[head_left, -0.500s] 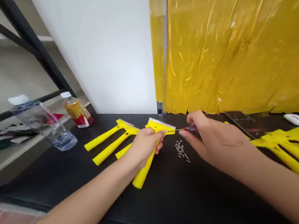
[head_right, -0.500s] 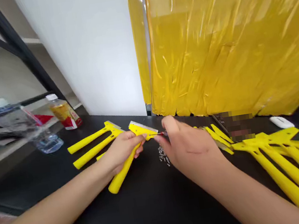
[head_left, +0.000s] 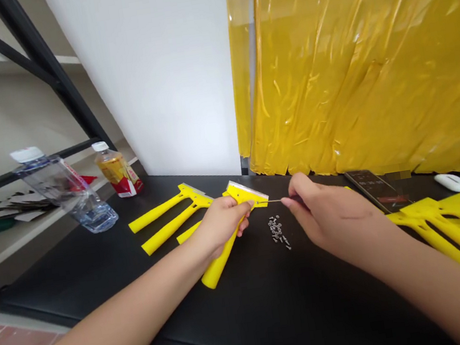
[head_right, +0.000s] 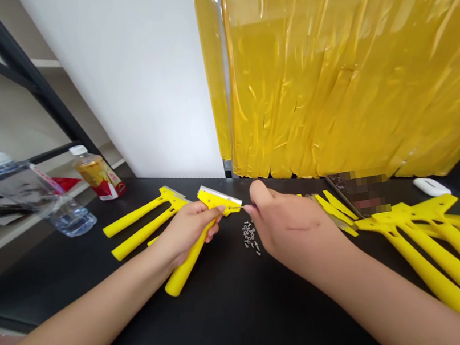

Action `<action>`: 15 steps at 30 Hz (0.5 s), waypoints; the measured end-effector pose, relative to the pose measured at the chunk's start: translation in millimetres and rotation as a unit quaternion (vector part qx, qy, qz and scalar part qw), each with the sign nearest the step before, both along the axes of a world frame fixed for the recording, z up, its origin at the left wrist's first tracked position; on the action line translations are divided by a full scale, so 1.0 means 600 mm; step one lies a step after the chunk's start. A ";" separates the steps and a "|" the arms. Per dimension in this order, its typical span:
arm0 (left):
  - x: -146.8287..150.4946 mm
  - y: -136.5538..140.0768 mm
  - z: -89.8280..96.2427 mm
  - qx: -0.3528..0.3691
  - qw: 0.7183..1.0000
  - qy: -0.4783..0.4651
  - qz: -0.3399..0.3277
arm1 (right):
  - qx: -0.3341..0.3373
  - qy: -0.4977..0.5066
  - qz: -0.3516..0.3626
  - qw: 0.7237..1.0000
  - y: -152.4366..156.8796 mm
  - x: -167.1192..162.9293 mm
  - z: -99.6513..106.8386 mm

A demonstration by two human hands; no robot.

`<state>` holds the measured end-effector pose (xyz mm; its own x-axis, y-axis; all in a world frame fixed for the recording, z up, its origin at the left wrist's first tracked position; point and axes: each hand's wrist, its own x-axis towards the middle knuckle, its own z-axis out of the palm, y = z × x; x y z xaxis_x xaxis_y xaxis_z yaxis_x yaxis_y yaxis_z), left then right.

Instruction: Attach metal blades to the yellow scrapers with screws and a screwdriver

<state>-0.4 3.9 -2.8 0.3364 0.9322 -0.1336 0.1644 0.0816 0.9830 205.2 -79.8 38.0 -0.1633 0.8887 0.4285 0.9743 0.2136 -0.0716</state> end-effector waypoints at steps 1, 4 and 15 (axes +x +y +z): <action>0.000 0.000 0.000 0.001 1.000 0.000 -0.003 | 0.001 -0.003 -0.006 1.000 0.000 0.001 0.000; 0.000 0.000 0.001 0.002 1.000 0.003 -0.003 | 0.000 0.010 0.011 1.000 0.000 0.002 0.001; 0.001 0.000 0.004 0.007 1.000 0.010 0.014 | -0.027 -0.018 0.012 0.999 0.003 0.002 -0.002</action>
<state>-0.1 3.6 -0.5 0.3067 0.9434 -0.1260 0.1812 0.0721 0.9808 206.6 -77.7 36.8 -0.1988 0.9061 0.3734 0.9711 0.2335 -0.0497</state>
